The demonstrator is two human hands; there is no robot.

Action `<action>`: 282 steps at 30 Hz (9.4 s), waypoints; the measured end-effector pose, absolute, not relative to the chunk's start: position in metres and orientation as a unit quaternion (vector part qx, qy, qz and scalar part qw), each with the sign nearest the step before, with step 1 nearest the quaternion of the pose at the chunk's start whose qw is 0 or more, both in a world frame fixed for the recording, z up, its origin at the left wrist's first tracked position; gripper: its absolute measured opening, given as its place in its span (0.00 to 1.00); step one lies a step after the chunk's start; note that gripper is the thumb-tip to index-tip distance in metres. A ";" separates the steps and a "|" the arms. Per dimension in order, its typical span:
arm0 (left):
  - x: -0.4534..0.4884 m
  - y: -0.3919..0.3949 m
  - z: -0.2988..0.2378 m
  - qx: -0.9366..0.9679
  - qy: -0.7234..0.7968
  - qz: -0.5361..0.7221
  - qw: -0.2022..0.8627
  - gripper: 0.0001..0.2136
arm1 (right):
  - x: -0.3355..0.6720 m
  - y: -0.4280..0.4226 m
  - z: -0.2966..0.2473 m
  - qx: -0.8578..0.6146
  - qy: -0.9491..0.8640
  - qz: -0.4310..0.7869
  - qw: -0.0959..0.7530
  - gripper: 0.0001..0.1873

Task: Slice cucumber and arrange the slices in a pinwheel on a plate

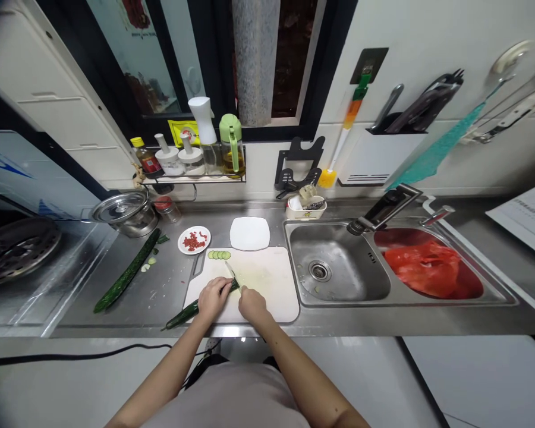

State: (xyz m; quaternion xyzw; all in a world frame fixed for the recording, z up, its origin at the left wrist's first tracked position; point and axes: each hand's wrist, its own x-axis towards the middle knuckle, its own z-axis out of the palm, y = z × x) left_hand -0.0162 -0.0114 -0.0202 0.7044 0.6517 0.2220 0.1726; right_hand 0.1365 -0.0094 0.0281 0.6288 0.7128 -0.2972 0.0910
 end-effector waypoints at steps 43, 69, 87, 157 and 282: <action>-0.013 -0.012 -0.014 0.709 0.659 0.190 0.164 0.14 | 0.168 0.002 0.046 0.633 0.730 -0.238 0.092 0.18; -0.022 0.025 0.016 0.697 0.635 0.232 0.239 0.21 | 0.187 -0.034 0.050 0.642 0.754 -0.134 0.039 0.27; -0.015 0.079 -0.010 0.490 0.784 0.259 0.280 0.08 | 0.211 -0.038 0.038 0.666 0.733 -0.131 0.040 0.25; -0.025 -0.015 -0.036 0.743 0.576 0.285 0.191 0.12 | 0.161 -0.027 0.050 0.639 0.717 -0.272 0.058 0.16; -0.020 -0.018 -0.036 0.756 0.575 0.274 0.151 0.10 | 0.146 -0.032 0.041 0.603 0.735 -0.273 0.148 0.15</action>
